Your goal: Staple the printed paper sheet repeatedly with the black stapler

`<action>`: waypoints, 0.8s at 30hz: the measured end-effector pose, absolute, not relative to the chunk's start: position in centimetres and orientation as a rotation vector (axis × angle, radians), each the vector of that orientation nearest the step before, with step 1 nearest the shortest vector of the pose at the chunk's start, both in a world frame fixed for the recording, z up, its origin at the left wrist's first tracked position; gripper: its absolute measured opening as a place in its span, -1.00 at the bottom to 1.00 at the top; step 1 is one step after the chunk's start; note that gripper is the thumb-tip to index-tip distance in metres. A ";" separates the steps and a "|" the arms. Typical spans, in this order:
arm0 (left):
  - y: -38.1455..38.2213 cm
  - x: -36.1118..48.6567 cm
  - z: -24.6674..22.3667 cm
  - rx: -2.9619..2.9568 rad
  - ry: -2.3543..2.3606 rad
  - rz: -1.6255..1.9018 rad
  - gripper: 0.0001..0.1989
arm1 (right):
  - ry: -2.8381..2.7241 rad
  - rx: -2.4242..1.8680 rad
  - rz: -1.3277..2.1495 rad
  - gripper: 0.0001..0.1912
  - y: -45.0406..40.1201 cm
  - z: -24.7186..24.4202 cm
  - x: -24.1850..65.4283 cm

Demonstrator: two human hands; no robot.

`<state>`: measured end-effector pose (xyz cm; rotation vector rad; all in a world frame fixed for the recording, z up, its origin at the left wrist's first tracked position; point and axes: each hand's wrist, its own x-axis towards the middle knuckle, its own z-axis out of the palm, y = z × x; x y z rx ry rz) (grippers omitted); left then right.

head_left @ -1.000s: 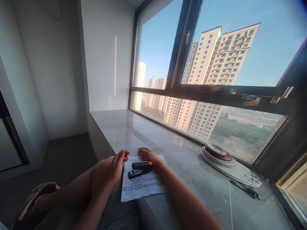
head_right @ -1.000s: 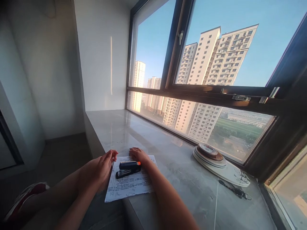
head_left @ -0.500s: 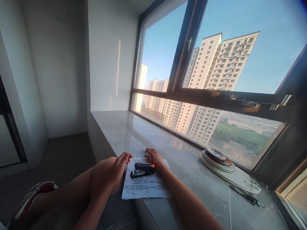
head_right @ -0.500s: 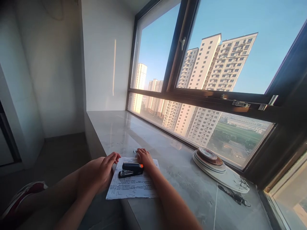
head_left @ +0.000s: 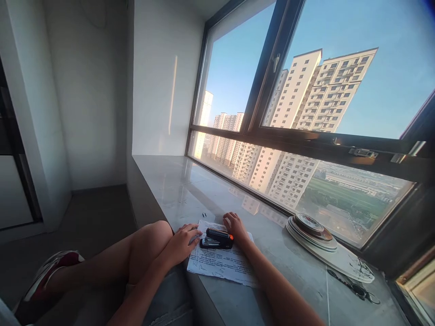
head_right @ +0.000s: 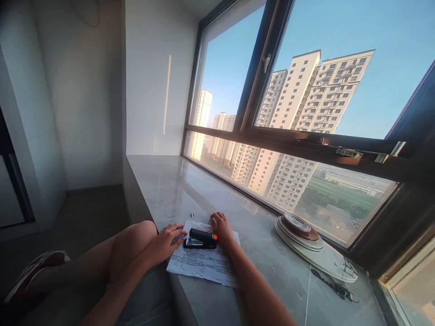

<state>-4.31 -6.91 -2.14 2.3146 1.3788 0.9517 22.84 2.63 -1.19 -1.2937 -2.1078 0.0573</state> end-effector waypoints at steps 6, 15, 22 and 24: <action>-7.0 -4.1 -1.8 2.345 1.427 0.931 -0.74 | -2.300 -0.874 0.545 -0.65 -1.5 2.3 20.9; -6.9 -4.0 -1.7 2.325 1.345 0.988 -0.74 | -2.502 -1.107 0.413 -0.61 -3.0 4.1 25.1; -6.3 -4.0 -3.0 2.288 1.302 1.099 -0.74 | -2.412 -1.452 0.490 -0.54 -2.3 5.4 39.0; -6.3 -4.1 -3.1 2.285 1.307 1.075 -0.73 | -2.460 -1.458 0.615 -0.56 -2.9 5.2 40.3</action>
